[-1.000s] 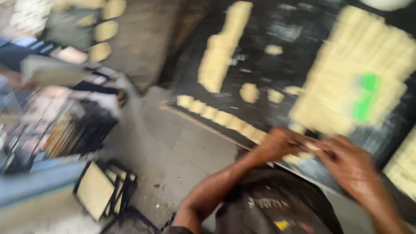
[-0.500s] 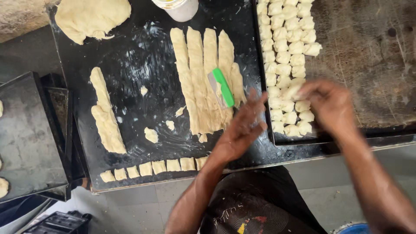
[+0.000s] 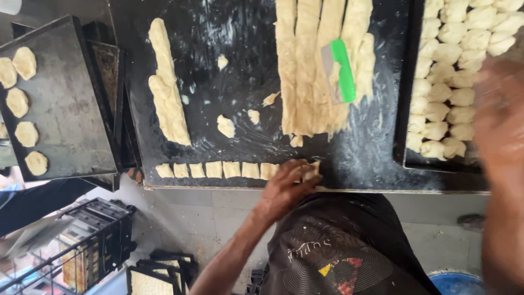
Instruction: The person cuts strips of dough using a plastic scraper and rolls the pieces into small balls by hand, placing them onto a metal tray.
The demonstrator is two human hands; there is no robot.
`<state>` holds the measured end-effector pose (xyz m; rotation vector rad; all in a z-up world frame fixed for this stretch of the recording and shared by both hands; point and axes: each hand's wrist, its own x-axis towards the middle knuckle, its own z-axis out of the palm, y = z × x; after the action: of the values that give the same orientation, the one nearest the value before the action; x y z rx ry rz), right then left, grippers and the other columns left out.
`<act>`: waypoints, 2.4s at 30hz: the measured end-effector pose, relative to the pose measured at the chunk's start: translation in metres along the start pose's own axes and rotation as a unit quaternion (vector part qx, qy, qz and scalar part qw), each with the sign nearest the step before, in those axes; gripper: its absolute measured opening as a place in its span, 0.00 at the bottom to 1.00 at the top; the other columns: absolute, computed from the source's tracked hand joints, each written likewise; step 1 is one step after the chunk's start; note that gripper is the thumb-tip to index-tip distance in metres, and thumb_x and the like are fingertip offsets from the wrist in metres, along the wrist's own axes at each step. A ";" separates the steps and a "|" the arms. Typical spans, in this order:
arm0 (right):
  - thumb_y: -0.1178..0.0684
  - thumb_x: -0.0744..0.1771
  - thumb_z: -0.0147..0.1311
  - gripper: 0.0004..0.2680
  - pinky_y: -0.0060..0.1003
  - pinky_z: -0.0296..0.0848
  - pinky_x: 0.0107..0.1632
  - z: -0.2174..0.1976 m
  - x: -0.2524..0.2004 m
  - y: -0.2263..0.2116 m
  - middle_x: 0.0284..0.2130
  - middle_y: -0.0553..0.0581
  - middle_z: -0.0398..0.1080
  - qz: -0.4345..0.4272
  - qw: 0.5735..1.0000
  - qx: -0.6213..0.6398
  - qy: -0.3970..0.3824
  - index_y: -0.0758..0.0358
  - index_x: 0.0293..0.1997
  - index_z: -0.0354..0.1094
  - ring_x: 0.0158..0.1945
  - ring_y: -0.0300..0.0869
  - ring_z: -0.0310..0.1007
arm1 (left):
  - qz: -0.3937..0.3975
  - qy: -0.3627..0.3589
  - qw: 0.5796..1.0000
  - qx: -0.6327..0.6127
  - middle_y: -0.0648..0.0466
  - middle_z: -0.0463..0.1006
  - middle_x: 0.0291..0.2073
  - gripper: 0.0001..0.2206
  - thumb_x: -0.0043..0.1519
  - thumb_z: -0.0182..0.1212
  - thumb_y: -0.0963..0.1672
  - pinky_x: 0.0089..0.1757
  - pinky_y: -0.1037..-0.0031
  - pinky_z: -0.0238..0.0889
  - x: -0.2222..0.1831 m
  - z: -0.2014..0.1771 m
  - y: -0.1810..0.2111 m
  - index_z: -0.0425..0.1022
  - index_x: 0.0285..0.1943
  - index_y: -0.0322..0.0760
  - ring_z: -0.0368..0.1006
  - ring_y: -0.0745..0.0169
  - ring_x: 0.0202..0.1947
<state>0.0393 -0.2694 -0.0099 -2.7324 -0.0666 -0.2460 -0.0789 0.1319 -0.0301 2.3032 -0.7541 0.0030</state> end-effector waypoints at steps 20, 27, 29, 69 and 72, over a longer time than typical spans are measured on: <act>0.60 0.63 0.62 0.06 0.47 0.69 0.52 0.157 0.018 -0.291 0.39 0.60 0.73 -0.241 0.964 0.053 -0.102 0.64 0.42 0.76 0.49 0.52 0.65 | -0.364 0.202 0.797 -0.438 0.62 0.77 0.34 0.17 0.65 0.63 0.41 0.36 0.83 0.59 -0.108 -0.099 -0.079 0.78 0.63 0.28 0.64 0.77 0.32; 0.58 0.64 0.61 0.08 0.47 0.69 0.52 0.168 -0.035 -0.327 0.38 0.60 0.73 -0.273 0.955 0.011 -0.119 0.65 0.47 0.77 0.46 0.50 0.66 | -0.414 0.151 0.846 -0.301 0.37 0.74 0.31 0.17 0.67 0.64 0.41 0.34 0.73 0.58 -0.102 -0.114 -0.122 0.79 0.65 0.33 0.62 0.66 0.32; 0.59 0.63 0.60 0.10 0.48 0.69 0.47 0.156 -0.052 -0.343 0.34 0.58 0.74 -0.243 0.941 0.088 -0.217 0.62 0.48 0.78 0.40 0.49 0.67 | -0.385 0.126 0.876 -0.263 0.32 0.77 0.35 0.16 0.66 0.65 0.41 0.34 0.70 0.61 -0.093 -0.114 -0.131 0.81 0.64 0.35 0.65 0.63 0.31; 0.50 0.65 0.64 0.21 0.41 0.76 0.59 0.041 -0.044 -0.219 0.54 0.53 0.64 0.086 0.761 0.440 -0.470 0.57 0.65 0.61 0.48 0.43 0.74 | -0.238 -0.088 0.940 -0.229 0.41 0.82 0.30 0.14 0.60 0.68 0.42 0.32 0.68 0.69 0.011 -0.024 -0.051 0.80 0.53 0.30 0.76 0.61 0.25; 0.51 0.68 0.58 0.13 0.44 0.71 0.69 0.045 -0.071 -0.186 0.50 0.58 0.65 -0.033 0.703 0.655 -0.276 0.67 0.56 0.69 0.56 0.48 0.69 | -0.266 -0.130 0.834 -0.466 0.47 0.81 0.42 0.18 0.64 0.63 0.42 0.42 0.71 0.72 0.029 0.002 -0.049 0.74 0.63 0.28 0.75 0.66 0.39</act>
<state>-0.0379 -0.0816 0.0072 -1.2589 -0.3503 0.4712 -0.0301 0.1443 -0.0565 1.4788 -0.1194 -0.7745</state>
